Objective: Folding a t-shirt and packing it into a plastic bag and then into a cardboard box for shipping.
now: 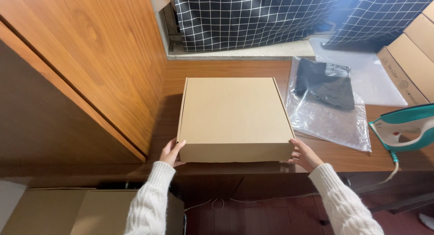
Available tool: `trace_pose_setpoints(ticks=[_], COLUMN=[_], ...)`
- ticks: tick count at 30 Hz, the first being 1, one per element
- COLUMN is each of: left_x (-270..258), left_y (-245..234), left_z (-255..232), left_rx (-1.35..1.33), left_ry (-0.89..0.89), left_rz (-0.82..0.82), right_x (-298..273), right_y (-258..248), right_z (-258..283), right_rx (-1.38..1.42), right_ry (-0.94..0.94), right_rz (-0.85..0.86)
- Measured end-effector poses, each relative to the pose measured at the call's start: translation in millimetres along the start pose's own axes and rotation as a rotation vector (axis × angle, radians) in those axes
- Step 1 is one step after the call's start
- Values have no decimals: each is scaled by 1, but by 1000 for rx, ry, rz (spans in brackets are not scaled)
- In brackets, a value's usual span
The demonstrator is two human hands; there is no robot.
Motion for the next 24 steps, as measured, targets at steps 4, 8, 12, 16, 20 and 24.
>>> trace_pose_setpoints(ticks=[4, 8, 12, 16, 20, 24], left_x=[-12, -8, -5, -94, -91, -87], left_y=[6, 9, 14, 52, 49, 41], left_z=[-4, 3, 5, -59, -61, -61], left_rx=[65, 123, 184, 727, 733, 743], left_ry=[-104, -170, -177, -69, -78, -90], left_rz=[15, 21, 28, 74, 59, 39], right_x=[-10, -8, 8, 28, 26, 33], right_y=[7, 7, -6, -21, -15, -17], right_z=[11, 12, 6, 1, 0, -6], right_rx=[-33, -108, -300, -478, -545, -469], right_ry=[65, 86, 107, 138, 195, 251], right_rz=[-18, -21, -63, -69, -26, -22])
Point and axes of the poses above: each hand's wrist, its own x-axis towards the middle knuckle, its own y-axis out of the palm, z = x × y, the point moved 7 cm from there along x, towards the middle knuckle, and after that the axes turned 5 degrees about -x, right-handed, at the moved point
